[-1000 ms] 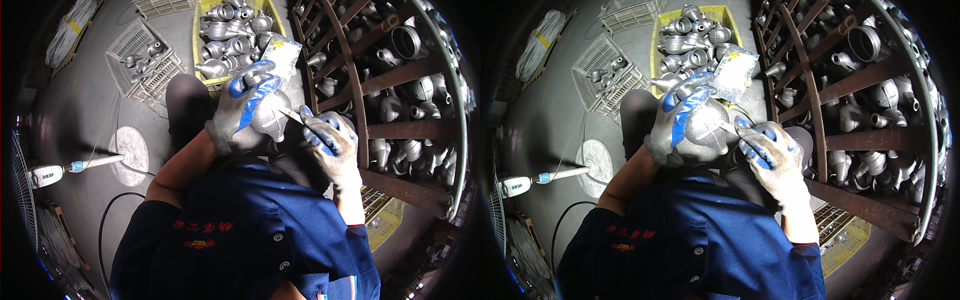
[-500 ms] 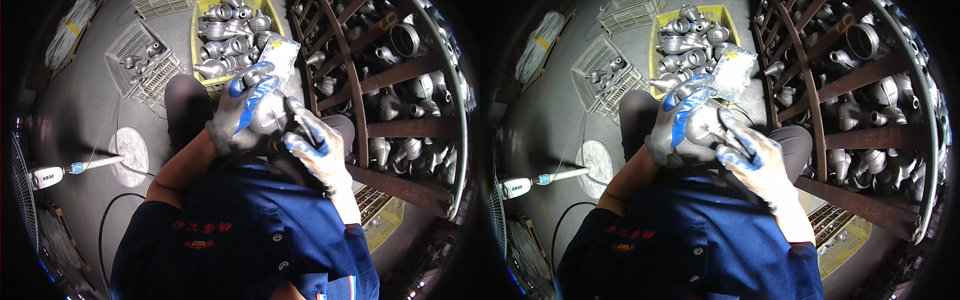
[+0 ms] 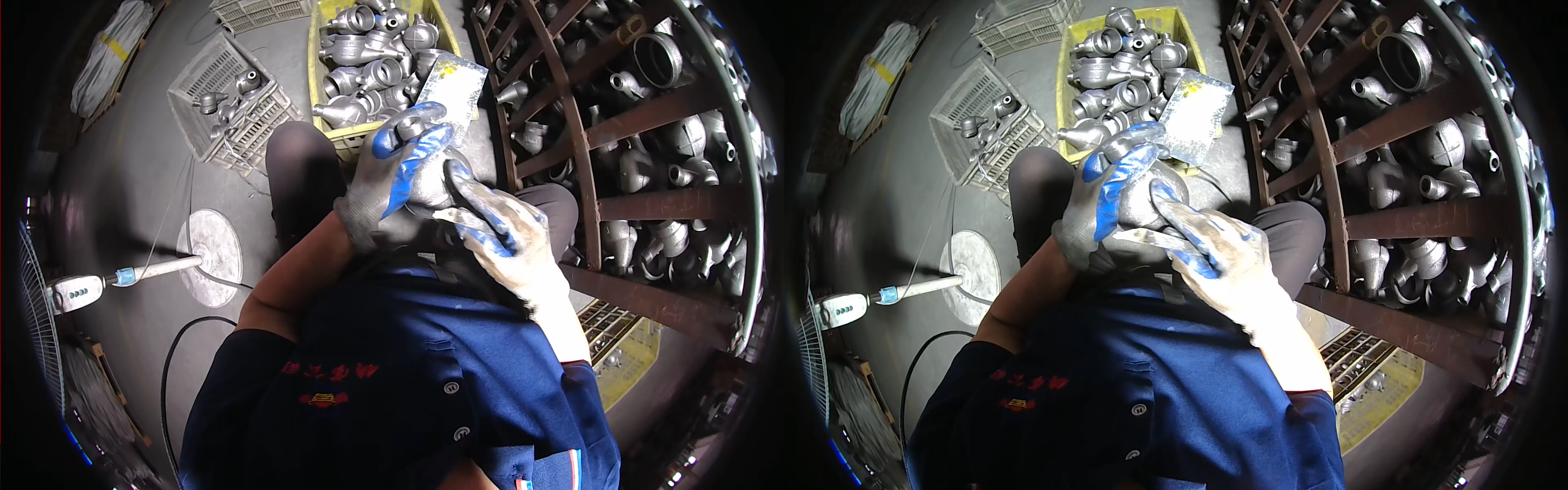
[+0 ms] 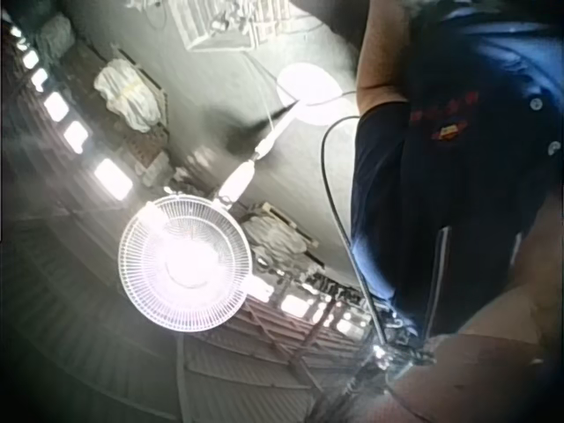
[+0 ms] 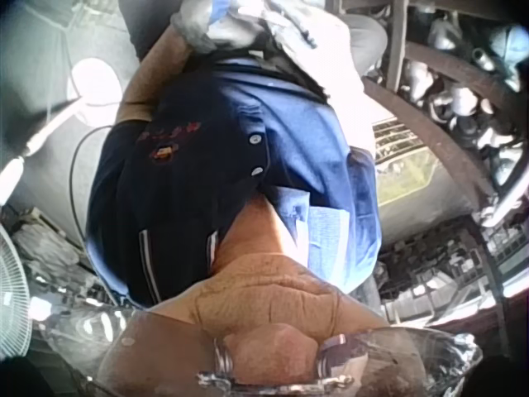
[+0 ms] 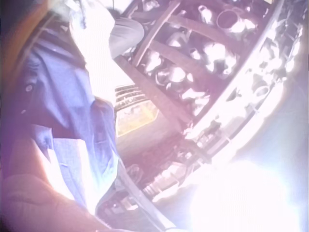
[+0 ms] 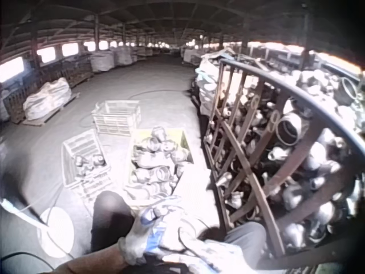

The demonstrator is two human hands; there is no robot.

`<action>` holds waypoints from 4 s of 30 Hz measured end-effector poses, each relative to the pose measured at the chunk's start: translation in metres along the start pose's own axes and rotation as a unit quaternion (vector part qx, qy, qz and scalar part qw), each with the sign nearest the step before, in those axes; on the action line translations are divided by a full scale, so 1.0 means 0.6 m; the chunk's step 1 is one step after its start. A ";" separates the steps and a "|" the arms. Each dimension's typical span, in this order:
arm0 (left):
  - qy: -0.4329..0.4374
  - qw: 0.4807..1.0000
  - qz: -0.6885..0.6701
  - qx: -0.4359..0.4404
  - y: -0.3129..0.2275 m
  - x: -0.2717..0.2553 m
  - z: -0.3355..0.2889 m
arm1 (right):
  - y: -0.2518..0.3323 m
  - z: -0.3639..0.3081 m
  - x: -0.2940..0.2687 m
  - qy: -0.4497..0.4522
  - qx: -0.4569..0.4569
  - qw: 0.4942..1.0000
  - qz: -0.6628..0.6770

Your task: Cleaning and deburring metal casting parts using a small scraper tool.

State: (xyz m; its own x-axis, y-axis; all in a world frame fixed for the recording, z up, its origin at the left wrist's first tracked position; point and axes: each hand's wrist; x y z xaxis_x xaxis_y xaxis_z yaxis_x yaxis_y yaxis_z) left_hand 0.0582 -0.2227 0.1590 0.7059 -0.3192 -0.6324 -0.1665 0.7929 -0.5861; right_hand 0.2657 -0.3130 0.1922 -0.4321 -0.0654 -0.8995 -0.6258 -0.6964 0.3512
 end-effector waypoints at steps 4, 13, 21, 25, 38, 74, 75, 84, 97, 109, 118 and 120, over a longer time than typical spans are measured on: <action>-0.012 0.990 -0.134 -0.051 -0.002 0.014 -0.004 | 0.012 0.011 0.001 0.057 0.088 0.994 0.035; -0.068 0.938 -0.292 -0.176 -0.009 0.012 0.001 | 0.009 -0.005 -0.013 0.080 0.070 0.993 0.059; -0.037 0.918 -0.350 -0.182 -0.015 0.012 0.000 | -0.001 0.002 -0.007 0.013 0.015 0.999 0.044; -0.031 0.998 0.062 -0.003 -0.029 -0.009 0.000 | -0.007 0.013 -0.004 -0.027 -0.043 0.998 0.037; 0.039 0.998 0.002 -0.048 -0.023 -0.012 0.006 | 0.017 0.014 -0.013 -0.062 0.199 0.892 0.401; -0.141 0.595 -0.775 -0.158 0.036 0.025 0.026 | -0.002 -0.009 0.085 -0.099 0.394 0.663 0.628; -0.142 0.594 -0.776 -0.158 0.024 0.026 0.024 | 0.000 -0.010 0.083 -0.098 0.396 0.663 0.628; -0.205 0.706 -0.634 -0.240 0.024 0.041 0.009 | 0.002 -0.003 0.084 -0.105 0.398 0.681 0.605; -0.191 0.767 -0.557 -0.253 0.037 0.051 0.004 | 0.004 0.000 0.071 -0.112 0.408 0.656 0.625; -0.187 0.763 -0.550 -0.282 0.042 0.044 0.001 | -0.009 0.001 0.079 -0.189 0.373 0.660 0.624; -0.101 0.722 -0.647 -0.225 0.033 0.019 0.000 | -0.022 -0.006 0.077 -0.175 0.375 0.667 0.620; -0.096 0.723 -0.652 -0.207 0.029 0.019 0.000 | -0.019 0.000 0.080 -0.186 0.358 0.672 0.621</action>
State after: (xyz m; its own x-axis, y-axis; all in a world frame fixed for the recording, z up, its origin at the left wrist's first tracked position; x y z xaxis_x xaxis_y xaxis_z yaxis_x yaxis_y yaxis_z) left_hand 0.0633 -0.2125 0.1414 0.5251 -0.5461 0.6527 0.5626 -0.3527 -0.7478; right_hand 0.2522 -0.3083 0.1450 -0.9589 -0.0031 0.2838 0.2732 0.2612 0.9258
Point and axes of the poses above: each hand's wrist, its own z-axis towards the middle knuckle, its own x-axis out of the palm, y = z × x, and after that the axes turned 15 degrees about y, right-handed
